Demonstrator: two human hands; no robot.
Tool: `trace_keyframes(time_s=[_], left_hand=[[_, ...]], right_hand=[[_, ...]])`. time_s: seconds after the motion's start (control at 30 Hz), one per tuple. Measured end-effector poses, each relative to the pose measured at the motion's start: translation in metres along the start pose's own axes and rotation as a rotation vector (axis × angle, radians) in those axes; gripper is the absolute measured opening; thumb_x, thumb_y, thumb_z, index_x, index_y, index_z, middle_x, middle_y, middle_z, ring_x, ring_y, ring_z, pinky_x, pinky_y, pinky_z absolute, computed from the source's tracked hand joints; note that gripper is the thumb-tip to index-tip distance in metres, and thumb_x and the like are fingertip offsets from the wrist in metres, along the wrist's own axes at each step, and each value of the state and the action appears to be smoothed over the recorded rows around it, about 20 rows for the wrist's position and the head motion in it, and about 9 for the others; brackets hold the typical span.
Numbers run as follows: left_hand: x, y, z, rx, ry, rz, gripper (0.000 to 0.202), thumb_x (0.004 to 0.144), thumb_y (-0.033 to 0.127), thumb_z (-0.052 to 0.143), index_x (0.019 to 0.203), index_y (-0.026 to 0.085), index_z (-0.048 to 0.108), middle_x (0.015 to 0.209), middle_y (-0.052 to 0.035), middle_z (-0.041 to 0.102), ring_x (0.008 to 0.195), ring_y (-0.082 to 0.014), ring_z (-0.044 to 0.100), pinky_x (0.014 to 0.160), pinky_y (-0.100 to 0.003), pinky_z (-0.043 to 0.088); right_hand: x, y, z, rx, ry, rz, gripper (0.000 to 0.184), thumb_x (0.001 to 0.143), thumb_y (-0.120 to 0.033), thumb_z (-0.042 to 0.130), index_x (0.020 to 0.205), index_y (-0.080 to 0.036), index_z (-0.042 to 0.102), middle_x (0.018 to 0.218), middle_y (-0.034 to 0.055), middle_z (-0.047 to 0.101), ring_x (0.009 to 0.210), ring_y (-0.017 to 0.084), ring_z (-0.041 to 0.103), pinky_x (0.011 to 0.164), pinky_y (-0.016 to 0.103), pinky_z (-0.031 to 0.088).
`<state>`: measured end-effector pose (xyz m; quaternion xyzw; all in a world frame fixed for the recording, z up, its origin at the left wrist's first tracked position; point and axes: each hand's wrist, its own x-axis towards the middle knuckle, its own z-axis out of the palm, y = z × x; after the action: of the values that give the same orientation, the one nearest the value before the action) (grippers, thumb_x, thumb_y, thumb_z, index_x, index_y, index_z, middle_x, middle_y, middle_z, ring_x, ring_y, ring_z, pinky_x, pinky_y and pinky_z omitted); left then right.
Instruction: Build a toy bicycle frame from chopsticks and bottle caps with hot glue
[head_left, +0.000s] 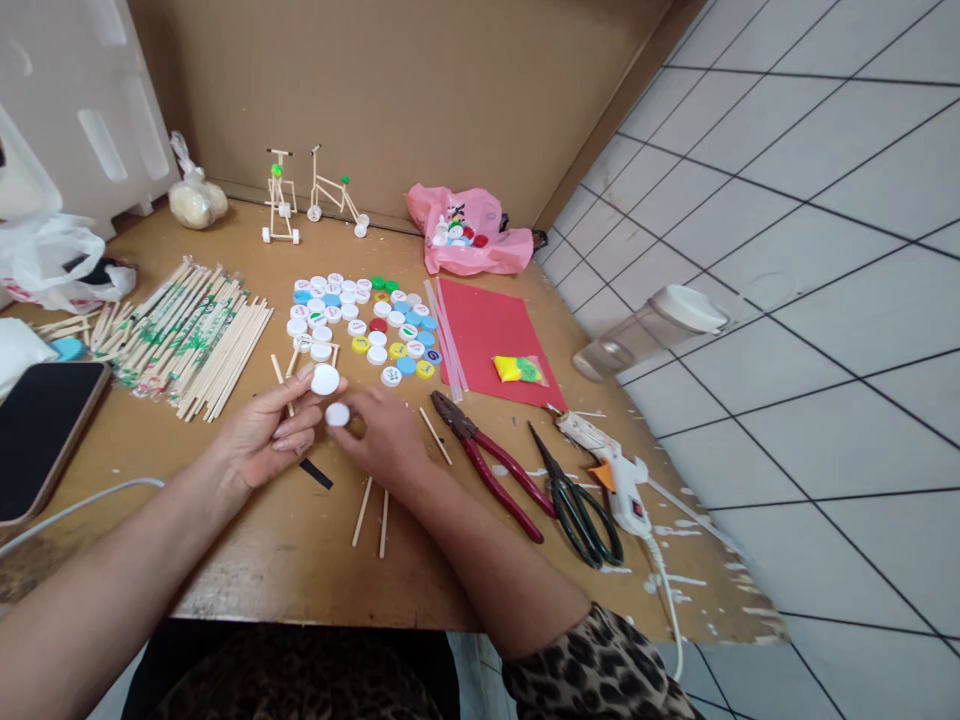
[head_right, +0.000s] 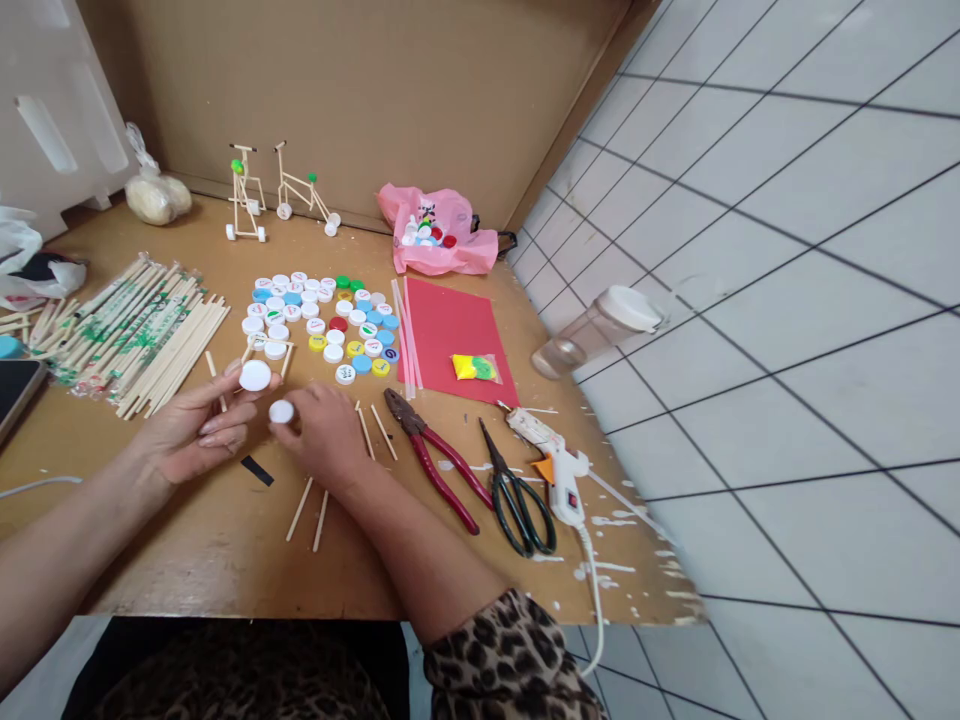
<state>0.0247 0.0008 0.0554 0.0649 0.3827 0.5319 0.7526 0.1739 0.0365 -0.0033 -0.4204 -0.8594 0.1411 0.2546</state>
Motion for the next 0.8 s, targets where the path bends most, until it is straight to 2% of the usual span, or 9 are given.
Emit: trace_keyframes(time_s=[0.1,0.2,0.37,0.47,0.6,0.7,0.8], left_hand=[[0.002,-0.001,-0.003,0.011,-0.006,0.009,0.026,0.099,0.012,0.039,0.078,0.016,0.053,0.068,-0.0005,0.067,0.027,0.0004,0.026,0.023,-0.008,0.02],[0.005,-0.003,-0.007,0.054,-0.031,-0.001,0.019,0.097,0.016,0.048,0.079,0.016,0.055,0.069,0.0003,0.066,0.029,0.0008,0.026,0.024,-0.008,0.021],[0.007,-0.006,-0.007,0.073,-0.043,-0.007,0.022,0.099,0.019,0.047,0.079,0.016,0.054,0.067,0.0002,0.066,0.028,0.0014,0.026,0.025,-0.008,0.02],[0.004,-0.006,-0.005,0.059,-0.011,-0.003,0.027,0.101,0.018,0.038,0.079,0.015,0.054,0.068,-0.0005,0.066,0.027,0.0015,0.026,0.024,-0.008,0.02],[0.003,-0.005,-0.005,0.045,-0.051,0.006,0.022,0.1,0.02,0.042,0.082,0.016,0.055,0.068,0.0002,0.065,0.027,0.0012,0.026,0.025,-0.008,0.021],[0.004,-0.005,-0.007,0.045,-0.08,0.001,0.02,0.099,0.021,0.044,0.084,0.017,0.055,0.068,0.0004,0.065,0.028,0.0009,0.026,0.024,-0.008,0.021],[0.006,-0.006,-0.01,0.042,-0.09,0.001,0.019,0.099,0.022,0.046,0.083,0.017,0.056,0.067,0.0004,0.065,0.028,0.0008,0.025,0.025,-0.008,0.021]], right_hand=[[0.004,0.005,-0.014,0.127,0.206,0.012,0.014,0.084,-0.023,0.061,0.097,-0.018,0.065,0.089,0.0078,0.069,0.083,0.021,0.063,0.076,0.034,0.049],[0.005,0.004,-0.024,0.215,0.3,-0.017,0.017,0.084,-0.022,0.059,0.1,-0.02,0.065,0.095,0.0078,0.071,0.087,0.021,0.064,0.081,0.035,0.051],[0.001,0.0,-0.025,0.359,0.301,-0.045,0.021,0.084,-0.021,0.06,0.104,-0.023,0.066,0.104,0.0077,0.072,0.1,0.022,0.065,0.09,0.039,0.051],[0.001,0.003,-0.02,0.629,0.255,0.058,0.023,0.081,-0.023,0.062,0.104,-0.022,0.065,0.101,0.0064,0.072,0.093,0.019,0.067,0.086,0.037,0.054],[0.003,0.009,-0.014,0.978,0.149,0.223,0.032,0.077,-0.031,0.069,0.106,-0.022,0.063,0.098,0.0044,0.072,0.093,0.018,0.068,0.082,0.034,0.057],[0.004,0.01,-0.012,1.02,0.147,0.232,0.034,0.074,-0.032,0.072,0.106,-0.023,0.064,0.102,0.0042,0.071,0.097,0.018,0.068,0.085,0.034,0.056],[0.003,0.008,-0.01,0.951,0.182,0.183,0.032,0.076,-0.029,0.07,0.107,-0.024,0.064,0.101,0.0039,0.071,0.093,0.017,0.068,0.085,0.034,0.056]])
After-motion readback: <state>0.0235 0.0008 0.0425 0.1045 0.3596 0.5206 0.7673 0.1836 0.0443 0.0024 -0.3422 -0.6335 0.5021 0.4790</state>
